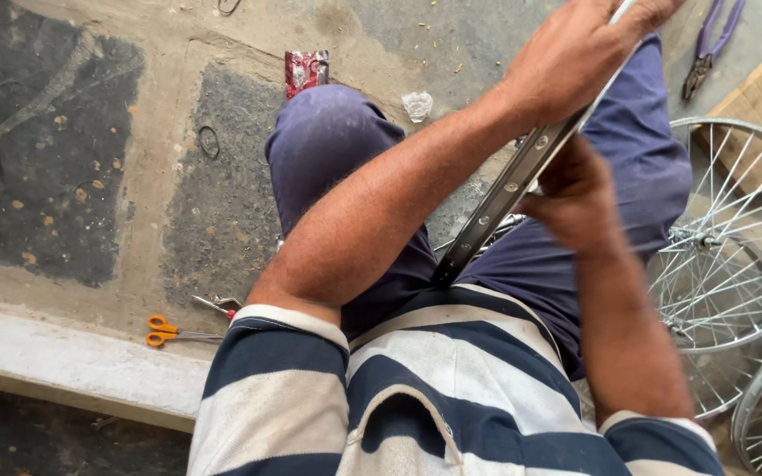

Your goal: The person sits on the ground and repeatedly rubs a small white object along the inner rim of a bicycle wheel held between their legs. They rotate the wheel periodically to access different sections of the rim.

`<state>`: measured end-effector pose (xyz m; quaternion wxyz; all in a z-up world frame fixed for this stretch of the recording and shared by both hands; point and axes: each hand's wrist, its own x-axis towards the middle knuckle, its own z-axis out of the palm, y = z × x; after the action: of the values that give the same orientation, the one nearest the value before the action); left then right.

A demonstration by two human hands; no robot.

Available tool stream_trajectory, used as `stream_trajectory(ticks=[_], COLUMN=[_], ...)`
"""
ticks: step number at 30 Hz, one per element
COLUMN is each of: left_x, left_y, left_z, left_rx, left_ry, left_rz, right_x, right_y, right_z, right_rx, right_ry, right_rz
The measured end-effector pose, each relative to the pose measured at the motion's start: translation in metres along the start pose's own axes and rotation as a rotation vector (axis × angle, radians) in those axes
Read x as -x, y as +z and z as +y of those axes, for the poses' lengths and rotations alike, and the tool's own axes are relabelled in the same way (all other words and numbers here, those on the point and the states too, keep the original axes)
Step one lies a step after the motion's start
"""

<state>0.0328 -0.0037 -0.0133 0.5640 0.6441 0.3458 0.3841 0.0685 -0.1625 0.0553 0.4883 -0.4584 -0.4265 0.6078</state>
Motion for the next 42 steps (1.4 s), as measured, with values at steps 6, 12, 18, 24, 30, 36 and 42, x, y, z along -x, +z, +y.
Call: stream_trajectory(ticks=[6, 12, 18, 24, 30, 36, 42], left_x=[0.000, -0.001, -0.001, 0.001, 0.003, 0.001, 0.000], left_y=[-0.002, 0.004, 0.003, 0.005, 0.000, 0.006, 0.001], left_z=[-0.001, -0.004, -0.007, -0.007, -0.006, -0.008, -0.005], left_rx=[-0.033, -0.059, -0.075, -0.018, -0.005, 0.049, 0.041], left_ry=[0.097, 0.070, 0.170, -0.007, 0.102, 0.034, 0.165], left_rz=[0.028, -0.013, 0.055, -0.013, 0.058, -0.042, 0.046], right_x=[0.006, 0.020, 0.008, 0.003, -0.004, 0.015, 0.017], right_y=[-0.016, -0.017, -0.010, 0.002, -0.004, -0.003, -0.020], right_z=[0.021, 0.027, 0.006, 0.013, -0.006, 0.016, 0.018], right_rx=[0.019, 0.265, 0.039, 0.159, -0.020, 0.229, 0.275], right_ry=[0.109, -0.140, -0.059, -0.004, 0.181, -0.056, -0.116], right_rz=[-0.197, 0.093, -0.173, 0.123, -0.300, 0.120, -0.113])
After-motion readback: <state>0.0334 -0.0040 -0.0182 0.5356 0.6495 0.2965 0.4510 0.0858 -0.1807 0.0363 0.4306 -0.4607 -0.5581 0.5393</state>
